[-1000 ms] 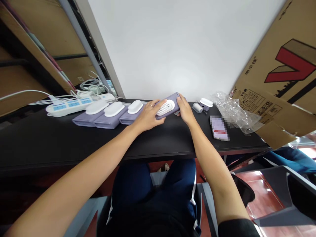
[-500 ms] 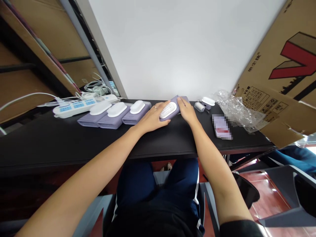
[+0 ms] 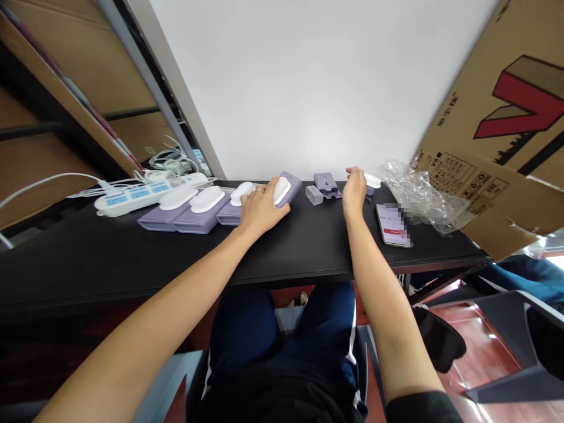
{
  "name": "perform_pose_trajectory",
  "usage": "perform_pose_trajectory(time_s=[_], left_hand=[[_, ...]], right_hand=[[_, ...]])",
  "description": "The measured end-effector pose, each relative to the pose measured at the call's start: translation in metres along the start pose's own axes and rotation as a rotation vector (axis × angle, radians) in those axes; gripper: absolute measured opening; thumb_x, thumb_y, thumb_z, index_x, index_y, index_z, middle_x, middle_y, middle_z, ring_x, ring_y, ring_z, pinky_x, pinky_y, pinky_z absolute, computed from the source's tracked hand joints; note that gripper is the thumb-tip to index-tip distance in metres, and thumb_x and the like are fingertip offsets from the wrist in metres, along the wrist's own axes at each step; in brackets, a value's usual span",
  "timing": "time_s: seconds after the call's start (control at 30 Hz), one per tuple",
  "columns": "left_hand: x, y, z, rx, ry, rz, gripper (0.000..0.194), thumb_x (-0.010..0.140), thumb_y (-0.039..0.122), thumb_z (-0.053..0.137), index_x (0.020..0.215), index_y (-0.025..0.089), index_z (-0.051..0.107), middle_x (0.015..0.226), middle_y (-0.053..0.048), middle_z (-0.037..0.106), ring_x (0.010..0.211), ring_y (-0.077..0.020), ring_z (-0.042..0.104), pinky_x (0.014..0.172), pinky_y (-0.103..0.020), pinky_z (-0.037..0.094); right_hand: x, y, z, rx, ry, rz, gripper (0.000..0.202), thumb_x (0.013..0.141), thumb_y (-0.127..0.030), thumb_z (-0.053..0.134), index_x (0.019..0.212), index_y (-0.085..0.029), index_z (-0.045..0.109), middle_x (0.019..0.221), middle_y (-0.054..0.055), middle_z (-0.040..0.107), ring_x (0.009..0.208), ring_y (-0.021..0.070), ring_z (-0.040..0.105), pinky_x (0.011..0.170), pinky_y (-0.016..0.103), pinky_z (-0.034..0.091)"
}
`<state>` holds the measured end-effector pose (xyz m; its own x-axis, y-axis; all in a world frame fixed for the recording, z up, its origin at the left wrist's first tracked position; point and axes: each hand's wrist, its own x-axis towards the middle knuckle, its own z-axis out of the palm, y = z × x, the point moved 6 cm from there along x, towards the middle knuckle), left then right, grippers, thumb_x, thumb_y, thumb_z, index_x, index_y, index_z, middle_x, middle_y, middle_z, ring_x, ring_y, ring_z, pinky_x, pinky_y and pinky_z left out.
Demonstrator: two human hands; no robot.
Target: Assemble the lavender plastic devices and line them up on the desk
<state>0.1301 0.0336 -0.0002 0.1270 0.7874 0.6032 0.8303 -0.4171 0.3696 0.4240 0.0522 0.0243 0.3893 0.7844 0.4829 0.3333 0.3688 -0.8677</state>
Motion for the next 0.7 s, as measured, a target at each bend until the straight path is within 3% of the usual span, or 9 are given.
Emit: perform_pose_trajectory(time_s=[0.03,0.1,0.23,0.33,0.43,0.57,0.7], left_hand=[[0.0,0.0,0.0,0.008,-0.003,-0.013,0.086,0.087,0.036,0.069,0.167,0.033,0.037,0.134,-0.02,0.067,0.128,-0.0495,0.061,0.109,-0.074,0.039],[0.0,0.001,-0.002,0.032,-0.013,-0.044,0.084,0.087,0.037,0.068,0.166,0.03,0.04,0.132,-0.022,0.069,0.129,-0.0504,0.059,0.108,-0.074,0.039],[-0.002,0.006,-0.005,0.179,-0.134,-0.159,0.077,0.091,0.044,0.063,0.163,0.02,0.047,0.131,-0.025,0.071,0.128,-0.0495,0.059,0.108,-0.067,0.041],[-0.004,0.011,-0.008,0.23,-0.19,-0.175,0.071,0.095,0.043,0.057,0.162,0.018,0.05,0.144,-0.026,0.065,0.134,-0.0472,0.057,0.112,-0.062,0.04],[-0.004,0.017,-0.01,0.182,-0.167,-0.097,0.059,0.097,0.036,0.054,0.154,0.021,0.06,0.156,-0.022,0.058,0.142,-0.0437,0.051,0.115,-0.058,0.039],[-0.001,0.018,-0.016,0.064,-0.073,-0.066,0.044,0.101,0.033,0.051,0.138,0.022,0.072,0.147,-0.017,0.065,0.139,-0.0396,0.053,0.116,-0.055,0.04],[0.002,0.019,-0.024,-0.036,0.034,-0.04,0.034,0.101,0.032,0.054,0.124,0.024,0.077,0.133,-0.015,0.071,0.13,-0.0378,0.057,0.113,-0.055,0.041]], right_hand=[[-0.003,-0.001,-0.003,-0.043,0.114,0.026,0.053,0.104,-0.06,0.029,0.107,-0.026,0.069,0.113,0.01,0.069,0.113,0.0269,0.065,0.098,0.041,0.052],[-0.011,-0.006,0.005,-0.159,0.135,0.04,0.044,0.104,-0.051,0.035,0.105,-0.025,0.071,0.114,0.01,0.071,0.116,0.028,0.065,0.105,0.044,0.049],[-0.025,-0.014,0.032,-0.54,-0.093,-0.005,0.037,0.103,-0.034,0.044,0.117,-0.022,0.075,0.125,0.015,0.071,0.124,0.0325,0.063,0.111,0.048,0.047],[-0.031,-0.013,0.039,-0.82,-0.186,-0.04,0.042,0.1,-0.022,0.048,0.133,-0.02,0.073,0.136,0.019,0.066,0.128,0.0361,0.062,0.11,0.05,0.048],[-0.03,-0.007,0.039,-0.971,-0.265,-0.083,0.055,0.096,-0.015,0.052,0.148,-0.022,0.065,0.15,0.019,0.059,0.137,0.0386,0.056,0.113,0.053,0.046],[-0.024,0.005,0.043,-1.1,-0.378,-0.124,0.072,0.095,-0.014,0.053,0.166,-0.024,0.045,0.172,0.017,0.039,0.156,0.0385,0.038,0.12,0.058,0.039],[-0.02,0.01,0.055,-1.163,-0.437,-0.222,0.065,0.101,-0.017,0.048,0.165,-0.024,0.046,0.174,0.016,0.038,0.156,0.036,0.036,0.119,0.056,0.038]])
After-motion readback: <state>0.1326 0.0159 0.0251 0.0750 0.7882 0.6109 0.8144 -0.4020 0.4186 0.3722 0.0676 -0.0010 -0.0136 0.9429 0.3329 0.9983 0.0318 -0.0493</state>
